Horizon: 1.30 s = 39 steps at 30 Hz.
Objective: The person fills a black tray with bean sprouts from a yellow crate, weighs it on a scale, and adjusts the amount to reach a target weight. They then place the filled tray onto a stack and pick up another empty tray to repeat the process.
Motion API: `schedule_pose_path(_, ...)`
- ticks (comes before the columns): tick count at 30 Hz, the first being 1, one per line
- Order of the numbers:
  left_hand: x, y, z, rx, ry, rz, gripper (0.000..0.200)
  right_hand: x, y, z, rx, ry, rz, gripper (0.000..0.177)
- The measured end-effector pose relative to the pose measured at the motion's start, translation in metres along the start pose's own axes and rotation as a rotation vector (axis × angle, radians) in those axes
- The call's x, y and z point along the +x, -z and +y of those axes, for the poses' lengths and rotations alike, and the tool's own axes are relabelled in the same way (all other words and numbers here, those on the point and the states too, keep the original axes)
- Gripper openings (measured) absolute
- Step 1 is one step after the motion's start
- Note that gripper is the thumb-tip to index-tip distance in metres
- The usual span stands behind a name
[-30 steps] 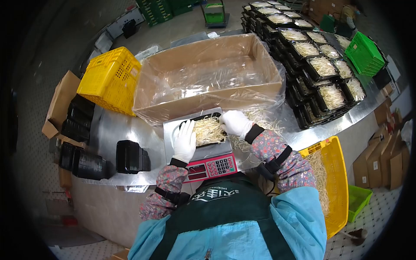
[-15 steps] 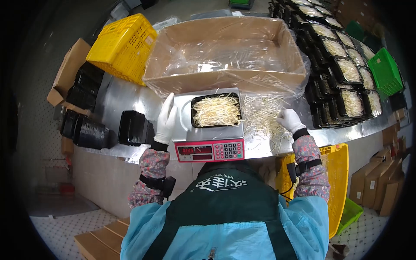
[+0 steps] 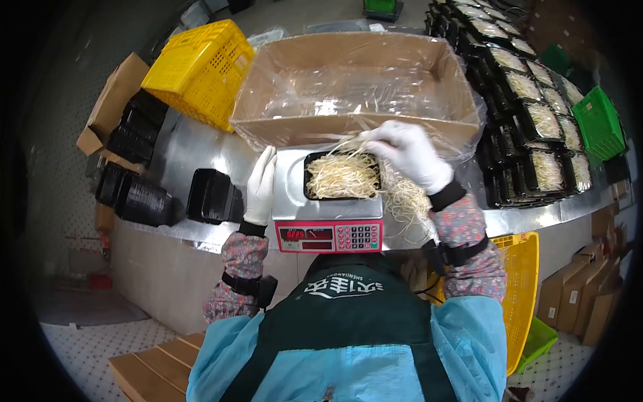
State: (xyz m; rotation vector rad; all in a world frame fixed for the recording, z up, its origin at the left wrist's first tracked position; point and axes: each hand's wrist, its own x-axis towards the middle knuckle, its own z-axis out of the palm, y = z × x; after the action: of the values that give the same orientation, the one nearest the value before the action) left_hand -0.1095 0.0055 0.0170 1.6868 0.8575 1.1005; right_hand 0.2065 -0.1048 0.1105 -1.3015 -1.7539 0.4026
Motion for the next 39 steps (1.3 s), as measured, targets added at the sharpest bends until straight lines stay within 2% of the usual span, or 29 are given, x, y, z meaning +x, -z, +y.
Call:
schedule_pose_path(1,0.000,-0.002,-0.004,-0.053,0.017,0.009,0.043,0.003,-0.017,0.001,-0.010,0.048,0.001,0.015)
schedule_pose_path(3,-0.002,-0.005,-0.003,-0.056,0.026,0.006,0.044,-0.001,-0.056,0.027,-0.260,0.116,-0.126,0.020)
schedule_pose_path(5,-0.003,0.000,-0.016,0.008,0.011,-0.047,0.046,-0.015,-0.077,0.050,-0.507,0.092,-0.350,0.027)
schedule_pose_path(6,-0.004,0.003,-0.014,0.012,0.027,-0.061,0.049,-0.017,-0.075,0.044,-0.483,-0.007,-0.375,0.034)
schedule_pose_path(8,-0.009,0.006,-0.012,0.016,0.065,-0.072,0.055,-0.016,-0.056,0.039,-0.359,-0.048,-0.292,0.038)
schedule_pose_path(11,-0.014,0.012,-0.008,0.341,0.015,-0.147,0.060,-0.020,-0.024,0.028,-0.219,-0.142,-0.241,0.051)
schedule_pose_path(12,-0.013,0.007,-0.006,0.427,-0.007,-0.188,0.074,-0.024,-0.020,0.030,-0.263,-0.172,-0.253,0.059)
schedule_pose_path(15,-0.003,-0.025,0.025,0.686,-0.266,-0.417,0.090,-0.041,-0.029,0.035,-0.430,-0.201,-0.312,0.085)
schedule_pose_path(16,-0.002,-0.036,0.022,0.773,-0.407,-0.387,0.103,-0.045,-0.041,0.044,-0.495,-0.086,-0.279,0.092)
schedule_pose_path(17,-0.001,-0.048,0.021,0.870,-0.495,-0.406,0.105,-0.051,-0.046,0.053,-0.543,-0.174,-0.387,0.090)
schedule_pose_path(19,0.007,-0.069,0.016,0.900,-0.552,-0.466,0.100,-0.042,-0.042,0.037,-0.510,-0.282,-0.474,0.075)
schedule_pose_path(22,0.023,-0.089,-0.011,0.851,-0.508,-0.625,0.092,-0.050,-0.043,0.055,-0.473,-0.279,-0.374,0.052)
schedule_pose_path(25,0.039,-0.095,-0.006,0.954,-0.400,-0.724,0.087,-0.049,-0.056,0.056,-0.547,-0.257,-0.444,0.052)
schedule_pose_path(26,0.042,-0.098,-0.021,0.950,-0.478,-0.685,0.087,-0.046,-0.062,0.049,-0.622,-0.327,-0.533,0.049)
schedule_pose_path(29,0.040,-0.098,-0.014,0.965,-0.461,-0.704,0.087,-0.049,-0.055,0.052,-0.469,-0.384,-0.437,0.051)
schedule_pose_path(30,0.039,-0.098,-0.013,0.948,-0.415,-0.723,0.088,-0.048,-0.047,0.045,-0.419,-0.427,-0.444,0.055)
schedule_pose_path(33,0.038,-0.098,-0.004,0.940,-0.320,-0.730,0.091,-0.053,-0.047,0.037,-0.466,-0.383,-0.463,0.058)
schedule_pose_path(34,0.038,-0.098,0.021,0.969,-0.206,-0.779,0.089,-0.053,-0.051,0.040,-0.481,-0.408,-0.489,0.058)
schedule_pose_path(37,0.033,-0.094,-0.006,0.865,-0.242,-0.679,0.090,-0.056,-0.054,0.057,-0.398,-0.406,-0.477,0.059)
schedule_pose_path(39,0.028,-0.089,-0.013,0.736,-0.220,-0.600,0.079,-0.058,-0.051,0.067,-0.310,-0.434,-0.471,0.054)
